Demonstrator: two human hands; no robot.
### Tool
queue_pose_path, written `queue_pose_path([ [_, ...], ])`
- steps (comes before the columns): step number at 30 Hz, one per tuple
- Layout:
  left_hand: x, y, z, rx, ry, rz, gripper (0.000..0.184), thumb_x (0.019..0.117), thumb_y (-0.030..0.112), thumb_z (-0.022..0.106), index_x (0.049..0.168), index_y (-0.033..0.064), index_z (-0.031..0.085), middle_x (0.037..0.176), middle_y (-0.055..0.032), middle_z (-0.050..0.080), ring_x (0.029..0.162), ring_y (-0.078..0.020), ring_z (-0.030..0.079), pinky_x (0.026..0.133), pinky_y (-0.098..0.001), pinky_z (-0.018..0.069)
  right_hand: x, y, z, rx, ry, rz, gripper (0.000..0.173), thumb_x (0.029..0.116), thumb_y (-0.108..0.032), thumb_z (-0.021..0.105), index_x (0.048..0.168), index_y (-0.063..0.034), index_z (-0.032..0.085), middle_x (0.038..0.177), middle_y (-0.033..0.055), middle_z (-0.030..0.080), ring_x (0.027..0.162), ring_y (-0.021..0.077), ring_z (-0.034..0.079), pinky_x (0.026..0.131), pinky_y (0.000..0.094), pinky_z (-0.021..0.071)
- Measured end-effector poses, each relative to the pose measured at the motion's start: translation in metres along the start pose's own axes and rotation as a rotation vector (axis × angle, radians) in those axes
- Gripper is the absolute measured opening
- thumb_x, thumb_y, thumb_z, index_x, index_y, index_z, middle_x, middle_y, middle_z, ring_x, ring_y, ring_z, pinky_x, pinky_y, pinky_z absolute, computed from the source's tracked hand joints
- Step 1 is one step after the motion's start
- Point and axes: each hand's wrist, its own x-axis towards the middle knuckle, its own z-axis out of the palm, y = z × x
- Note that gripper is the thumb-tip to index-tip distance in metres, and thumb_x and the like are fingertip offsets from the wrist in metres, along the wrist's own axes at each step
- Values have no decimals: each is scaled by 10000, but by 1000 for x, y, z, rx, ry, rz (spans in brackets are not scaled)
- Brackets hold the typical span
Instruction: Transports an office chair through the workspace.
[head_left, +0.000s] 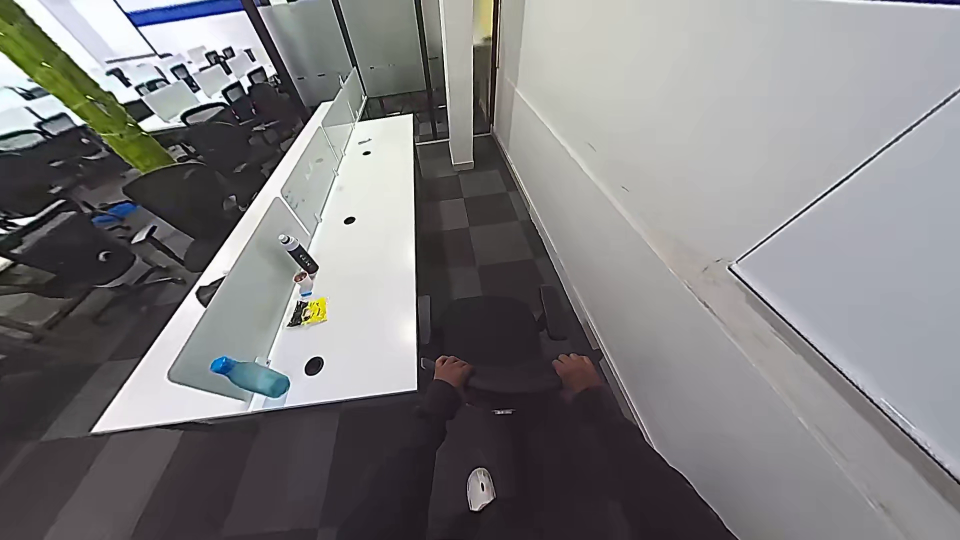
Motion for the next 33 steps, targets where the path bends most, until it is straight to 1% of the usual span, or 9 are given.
queue_pose_path([
  [4, 50, -30, -34, -2, -49, -24, 496, 856, 345, 749, 1337, 243, 678, 1413, 34, 644, 1419, -215, 480, 1214, -544, 259, 60, 1, -8, 14, 28, 26, 463, 691, -209, 849, 1119, -74, 734, 1171, 141, 715, 1138, 367, 650, 996, 583, 479],
  [8, 114, -56, -64, 31, -77, -52, 543, 829, 408, 773, 1343, 265, 673, 1415, 41, 643, 1422, -220, 480, 1209, -552, 276, 125, 15, -20, 13, 69, 28, 477, 673, -210, 856, 1117, -80, 739, 1166, 132, 721, 1121, 363, 658, 974, 581, 490],
  [10, 147, -68, -80, 58, -81, -82, 565, 808, 417, 780, 1342, 272, 670, 1413, 47, 642, 1417, -217, 483, 1203, -545, 287, 161, 23, -26, 22, 72, 27, 462, 693, -182, 835, 1132, -81, 733, 1184, 132, 715, 1132, 365, 652, 975, 590, 487],
  [13, 202, -88, -105, 86, -58, -142, 556, 775, 320, 791, 1318, 266, 684, 1396, 33, 653, 1397, -226, 503, 1197, -554, 299, 221, 35, -42, 51, 63, 25, 480, 706, -148, 829, 1170, -83, 728, 1221, 137, 705, 1164, 371, 640, 1002, 598, 471],
  [19, 313, -121, -153, 103, -58, -273, 518, 825, 298, 755, 1337, 273, 677, 1422, 29, 635, 1420, -244, 473, 1209, -549, 276, 342, 69, -70, 49, 6, 22, 522, 730, -162, 818, 1238, -107, 707, 1277, 124, 685, 1220, 362, 614, 1032, 594, 461],
  [22, 363, -132, -180, 97, -91, -324, 491, 867, 242, 726, 1354, 268, 666, 1440, 33, 621, 1427, -249, 463, 1217, -547, 264, 396, 86, -86, 60, -41, 16, 586, 713, -170, 829, 1277, -102, 689, 1313, 132, 665, 1247, 366, 594, 1045, 600, 446],
  [26, 427, -153, -212, 112, -89, -359, 504, 841, 227, 741, 1337, 287, 678, 1418, 48, 635, 1414, -231, 476, 1211, -533, 279, 468, 111, -101, 35, -17, -29, 557, 721, -208, 823, 1255, -114, 694, 1288, 115, 677, 1228, 350, 606, 1012, 582, 468],
  [29, 471, -168, -230, 92, -93, -367, 457, 890, 151, 681, 1334, 259, 683, 1434, 45, 627, 1424, -225, 469, 1216, -525, 273, 516, 127, -109, 60, -15, -38, 547, 708, -193, 831, 1232, -104, 702, 1274, 124, 681, 1214, 356, 612, 1013, 590, 463],
  [33, 538, -202, -263, 93, -71, -352, 403, 931, 143, 641, 1317, 244, 693, 1409, 32, 646, 1399, -232, 498, 1208, -532, 286, 591, 142, -123, 68, 19, -49, 542, 694, -173, 829, 1216, -98, 705, 1256, 126, 688, 1206, 354, 618, 1011, 587, 466],
])
